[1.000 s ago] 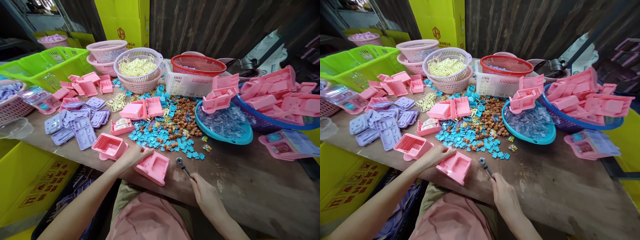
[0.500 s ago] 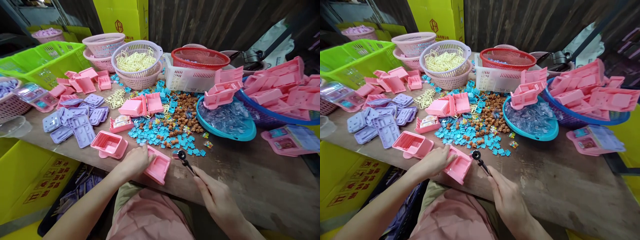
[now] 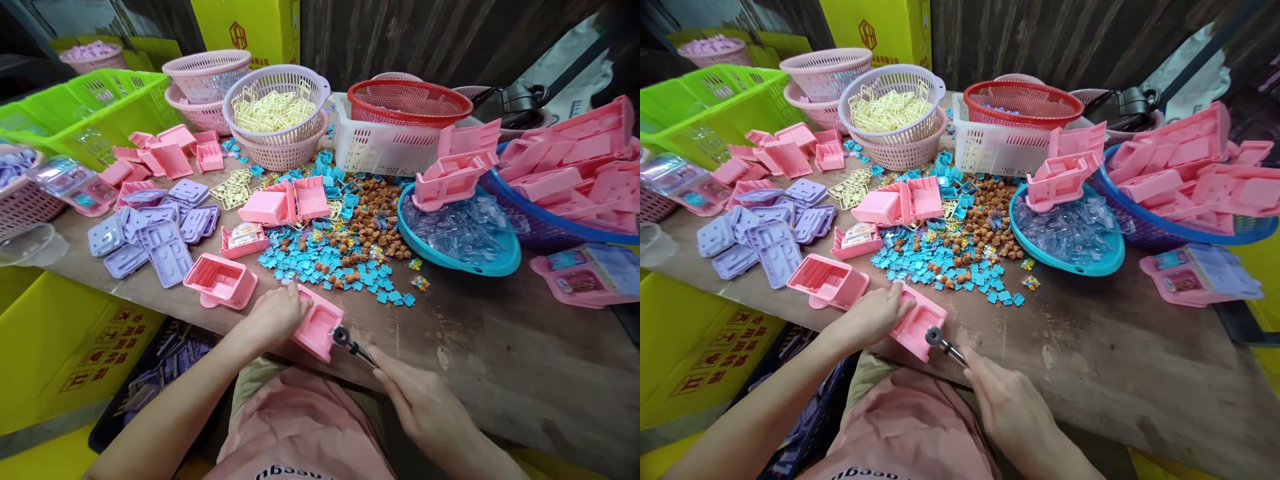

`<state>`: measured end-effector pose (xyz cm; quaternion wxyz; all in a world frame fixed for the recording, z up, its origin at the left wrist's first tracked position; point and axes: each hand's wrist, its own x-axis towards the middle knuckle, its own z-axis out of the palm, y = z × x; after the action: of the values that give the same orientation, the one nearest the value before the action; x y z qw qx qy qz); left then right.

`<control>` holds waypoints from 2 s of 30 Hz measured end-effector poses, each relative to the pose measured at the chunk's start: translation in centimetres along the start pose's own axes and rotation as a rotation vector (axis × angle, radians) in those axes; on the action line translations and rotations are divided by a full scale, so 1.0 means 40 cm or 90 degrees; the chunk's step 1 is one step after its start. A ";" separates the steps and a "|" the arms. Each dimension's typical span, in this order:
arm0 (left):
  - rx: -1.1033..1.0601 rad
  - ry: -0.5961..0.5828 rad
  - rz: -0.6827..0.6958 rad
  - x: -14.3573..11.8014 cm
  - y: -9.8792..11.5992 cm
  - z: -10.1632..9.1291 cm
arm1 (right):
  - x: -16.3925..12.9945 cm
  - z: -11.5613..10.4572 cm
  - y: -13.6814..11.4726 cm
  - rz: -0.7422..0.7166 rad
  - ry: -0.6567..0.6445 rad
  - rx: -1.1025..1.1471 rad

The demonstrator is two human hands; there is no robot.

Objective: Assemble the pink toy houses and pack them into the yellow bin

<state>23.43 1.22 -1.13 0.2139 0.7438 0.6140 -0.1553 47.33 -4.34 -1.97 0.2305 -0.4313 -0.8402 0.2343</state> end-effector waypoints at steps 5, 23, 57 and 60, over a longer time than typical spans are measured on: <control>0.002 -0.009 0.002 -0.002 0.007 -0.006 | -0.010 0.019 0.000 0.001 -0.020 0.038; -0.007 -0.015 0.379 0.022 -0.028 -0.054 | 0.020 -0.007 0.015 0.191 0.053 0.062; -0.094 0.354 0.189 -0.049 -0.064 0.135 | 0.098 0.069 0.009 0.156 0.009 0.164; -0.311 0.312 0.172 -0.078 -0.074 0.130 | 0.069 0.021 0.057 0.203 0.068 0.067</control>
<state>20.09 -3.60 -4.44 0.2503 0.7601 0.5622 0.2085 46.79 -1.02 -3.45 0.2570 -0.5581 -0.7344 0.2884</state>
